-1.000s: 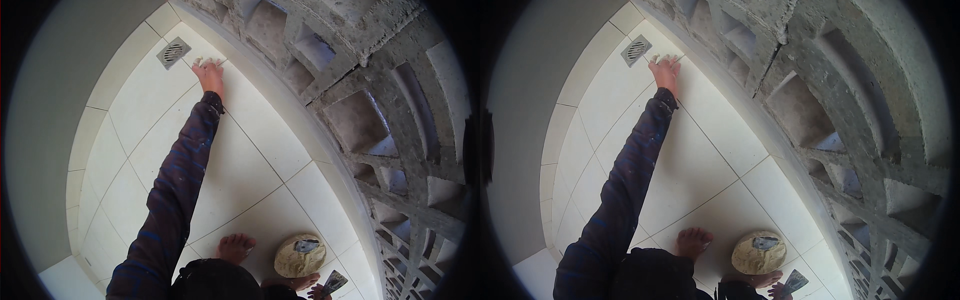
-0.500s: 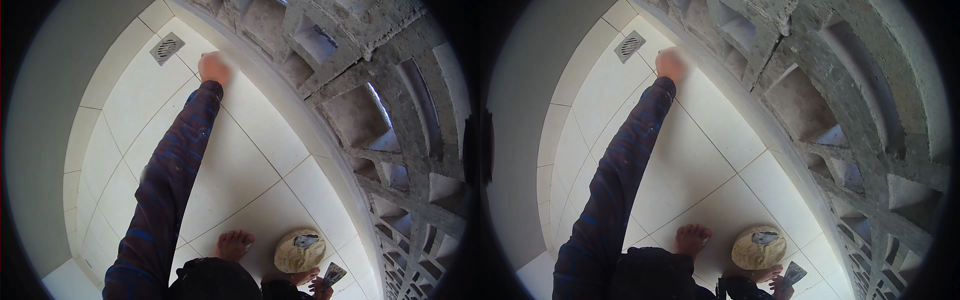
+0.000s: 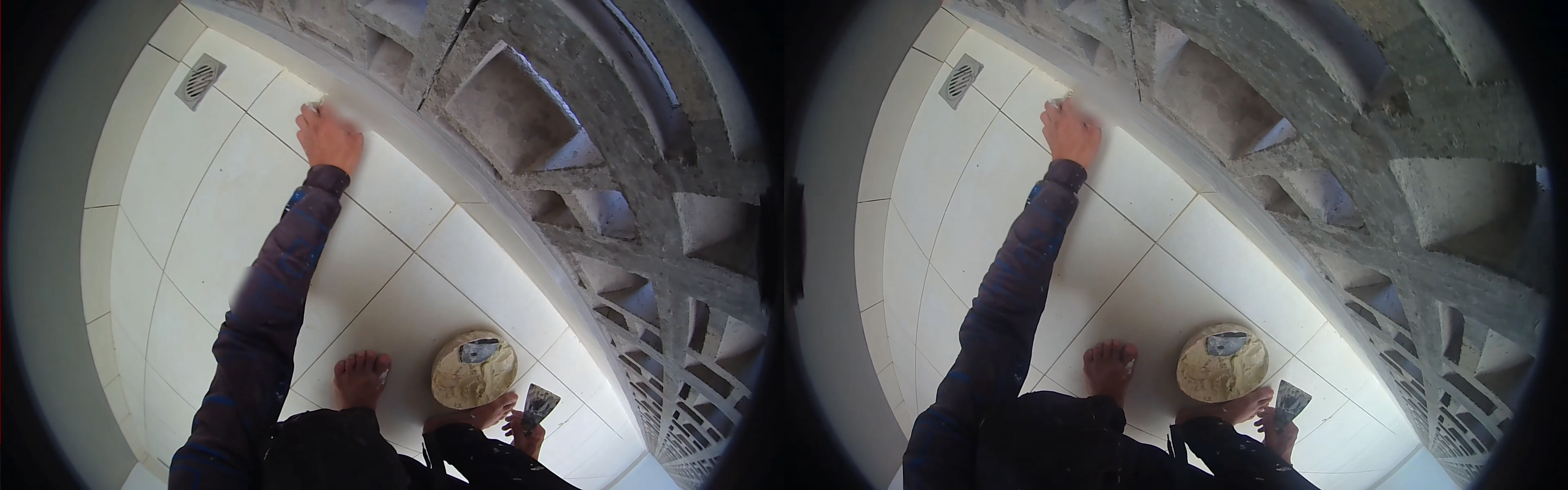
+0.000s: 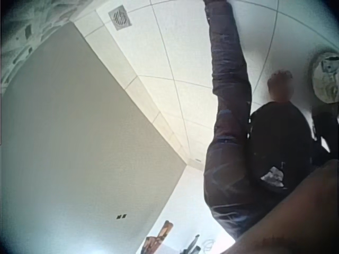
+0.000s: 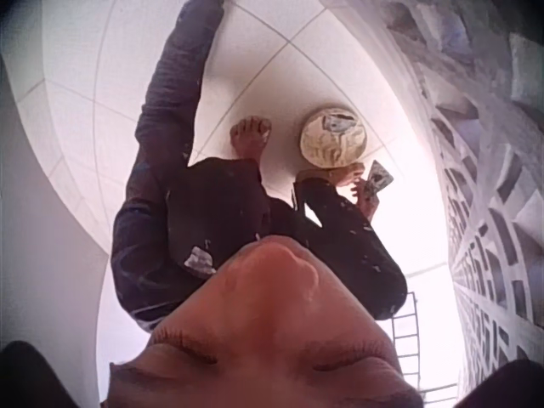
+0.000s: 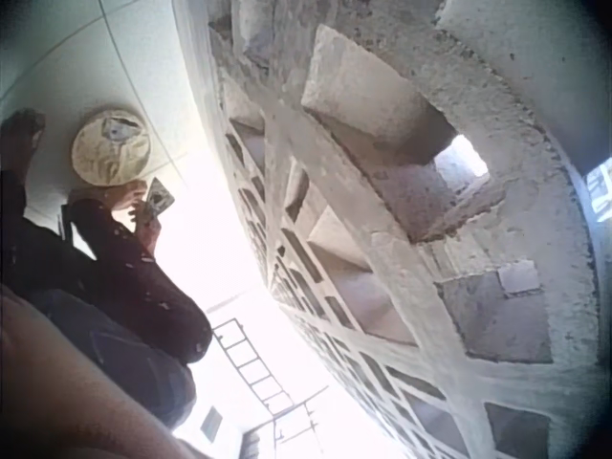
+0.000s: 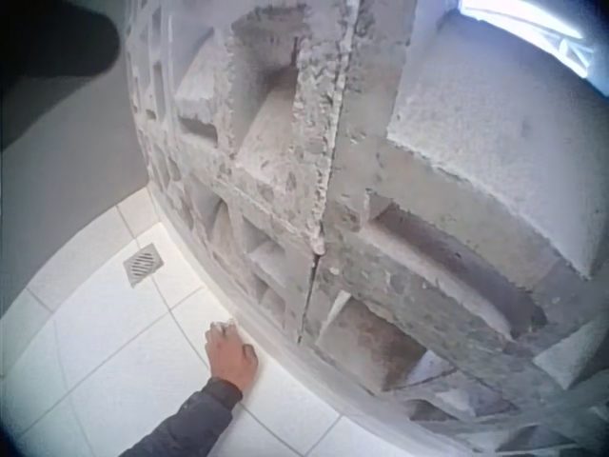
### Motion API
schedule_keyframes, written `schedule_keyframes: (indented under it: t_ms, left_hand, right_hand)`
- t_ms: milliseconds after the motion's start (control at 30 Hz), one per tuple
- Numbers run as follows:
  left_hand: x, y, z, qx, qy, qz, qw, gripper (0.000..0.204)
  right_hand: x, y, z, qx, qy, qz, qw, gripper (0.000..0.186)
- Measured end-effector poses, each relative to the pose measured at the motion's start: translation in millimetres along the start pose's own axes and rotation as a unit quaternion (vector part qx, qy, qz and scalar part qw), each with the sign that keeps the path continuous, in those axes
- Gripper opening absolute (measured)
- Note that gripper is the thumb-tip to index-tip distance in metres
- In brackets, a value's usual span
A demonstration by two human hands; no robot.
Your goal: The person applies grout to the joints of floor tiles using a spatula, then wipes the excess away by hand around the drain and along the wall base.
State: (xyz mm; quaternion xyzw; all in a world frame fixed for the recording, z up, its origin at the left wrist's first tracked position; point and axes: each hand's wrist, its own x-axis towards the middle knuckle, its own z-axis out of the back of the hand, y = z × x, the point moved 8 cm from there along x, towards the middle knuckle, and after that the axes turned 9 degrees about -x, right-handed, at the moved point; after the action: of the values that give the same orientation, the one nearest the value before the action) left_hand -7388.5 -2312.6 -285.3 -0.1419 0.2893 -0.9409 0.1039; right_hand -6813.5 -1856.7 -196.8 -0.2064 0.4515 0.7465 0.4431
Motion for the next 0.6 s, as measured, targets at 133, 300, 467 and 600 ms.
schedule_keyframes:
  t_ms: [133,300,467,600]
  left_hand:
    - [-60.5,-53.3,-13.4,0.005,0.064,-0.025,0.998,0.051]
    - [-143.7,-111.2,-10.6,-0.046,0.117,-0.051,0.991,0.058]
    - [-201.5,-150.3,-9.1,-0.11,0.223,-0.041,0.968,0.058]
    - [-225.9,-157.0,2.0,-0.129,0.233,-0.094,0.959,0.06]
  right_hand:
    - [-7.1,-2.1,3.6,0.009,-0.009,0.009,1.0,0.024]
    - [-21.2,-8.5,16.7,0.004,-0.003,0.02,1.0,0.025]
    - [-29.0,-9.8,21.0,0.008,-0.001,0.025,1.0,0.024]
    - [-33.3,-13.9,23.0,0.011,0.012,0.046,0.999,0.025]
